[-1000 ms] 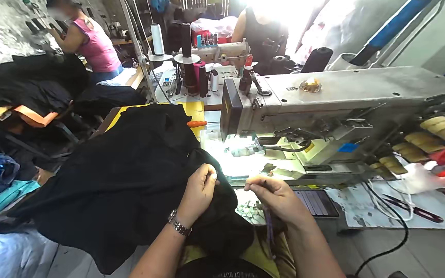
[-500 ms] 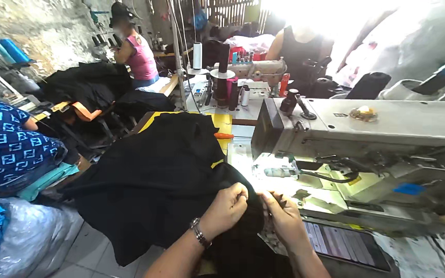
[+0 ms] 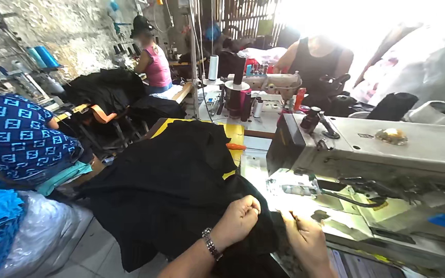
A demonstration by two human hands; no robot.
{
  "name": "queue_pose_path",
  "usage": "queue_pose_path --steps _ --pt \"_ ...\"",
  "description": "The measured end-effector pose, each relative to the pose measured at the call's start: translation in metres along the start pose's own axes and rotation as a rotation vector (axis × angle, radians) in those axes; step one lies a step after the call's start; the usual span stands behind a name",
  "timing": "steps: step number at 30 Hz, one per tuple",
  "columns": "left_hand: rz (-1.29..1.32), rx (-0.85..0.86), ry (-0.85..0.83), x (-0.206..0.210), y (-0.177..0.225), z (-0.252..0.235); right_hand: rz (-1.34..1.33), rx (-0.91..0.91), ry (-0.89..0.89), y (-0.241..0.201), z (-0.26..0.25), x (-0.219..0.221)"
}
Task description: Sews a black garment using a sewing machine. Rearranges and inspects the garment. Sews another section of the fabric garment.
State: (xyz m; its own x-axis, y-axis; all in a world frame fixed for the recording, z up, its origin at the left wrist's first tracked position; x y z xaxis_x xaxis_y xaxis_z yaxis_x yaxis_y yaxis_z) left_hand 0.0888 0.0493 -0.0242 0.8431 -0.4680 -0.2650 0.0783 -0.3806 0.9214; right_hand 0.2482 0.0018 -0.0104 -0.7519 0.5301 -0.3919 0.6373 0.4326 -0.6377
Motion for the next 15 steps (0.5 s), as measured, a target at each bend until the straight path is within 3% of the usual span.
queue_pose_path --steps 4,15 --pt "-0.046 -0.001 0.005 0.002 0.001 0.006 0.020 0.016 -0.146 -0.006 0.004 0.014" --pt "-0.257 0.020 -0.036 0.005 0.009 0.012 0.163 -0.092 -0.116 -0.023 0.008 0.019"
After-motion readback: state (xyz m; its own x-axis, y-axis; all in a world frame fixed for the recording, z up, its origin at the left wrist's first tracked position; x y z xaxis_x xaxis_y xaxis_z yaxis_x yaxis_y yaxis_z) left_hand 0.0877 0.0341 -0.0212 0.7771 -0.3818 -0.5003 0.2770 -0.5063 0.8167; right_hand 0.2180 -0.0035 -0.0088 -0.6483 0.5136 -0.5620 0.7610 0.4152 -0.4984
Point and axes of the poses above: each hand's wrist, its own z-axis away from the middle knuckle, its own x-axis out of the palm, y = z × x, the point moved 9 cm from there along -z, towards the middle knuckle, and after that the axes turned 1 degree about -z, right-handed, at the moved point
